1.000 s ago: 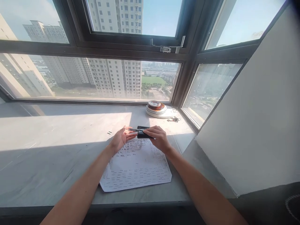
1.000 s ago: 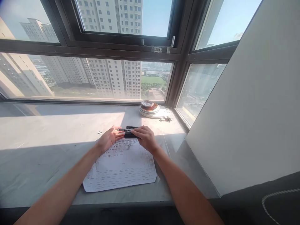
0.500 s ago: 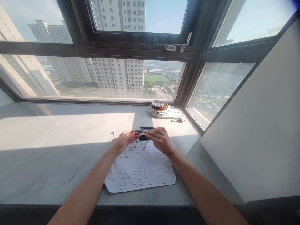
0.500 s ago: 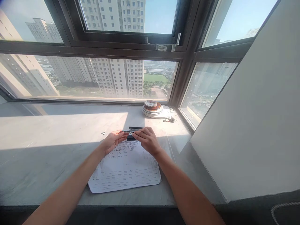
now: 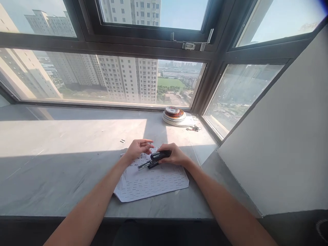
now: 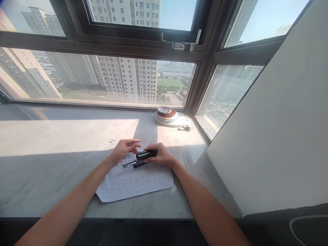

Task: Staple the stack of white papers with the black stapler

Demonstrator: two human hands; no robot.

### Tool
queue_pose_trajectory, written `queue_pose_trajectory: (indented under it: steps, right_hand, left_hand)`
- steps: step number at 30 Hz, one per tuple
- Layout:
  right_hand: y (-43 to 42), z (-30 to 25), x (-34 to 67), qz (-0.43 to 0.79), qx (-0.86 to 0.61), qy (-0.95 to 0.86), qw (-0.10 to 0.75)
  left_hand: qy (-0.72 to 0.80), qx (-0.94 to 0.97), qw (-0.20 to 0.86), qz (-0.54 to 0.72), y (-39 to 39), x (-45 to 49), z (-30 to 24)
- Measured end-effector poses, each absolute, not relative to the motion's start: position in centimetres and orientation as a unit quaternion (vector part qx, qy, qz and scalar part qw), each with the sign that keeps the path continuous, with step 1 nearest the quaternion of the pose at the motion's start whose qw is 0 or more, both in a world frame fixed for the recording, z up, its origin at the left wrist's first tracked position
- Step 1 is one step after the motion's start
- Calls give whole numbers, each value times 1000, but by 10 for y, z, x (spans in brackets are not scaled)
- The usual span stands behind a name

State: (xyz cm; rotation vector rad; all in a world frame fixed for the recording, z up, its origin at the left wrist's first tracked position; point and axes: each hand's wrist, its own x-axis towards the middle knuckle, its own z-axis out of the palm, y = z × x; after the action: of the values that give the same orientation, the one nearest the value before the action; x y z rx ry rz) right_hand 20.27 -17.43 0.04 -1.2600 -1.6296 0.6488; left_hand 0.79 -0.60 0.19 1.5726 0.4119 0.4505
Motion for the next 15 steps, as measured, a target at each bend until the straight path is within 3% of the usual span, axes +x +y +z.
queue_pose_trajectory:
  steps: [4, 10, 15]
  right_hand:
    - [-171, 2, 200, 240, -504, -700, 445]
    - [-169, 8, 197, 133, -528, -643, 538]
    - [-168, 11, 187, 189, -539, -641, 513]
  left_hand:
    - [155, 730, 641, 179, -11, 8, 6]
    - [95, 760, 622, 163, -20, 8, 4]
    - [74, 754, 631, 168, -23, 9, 5]
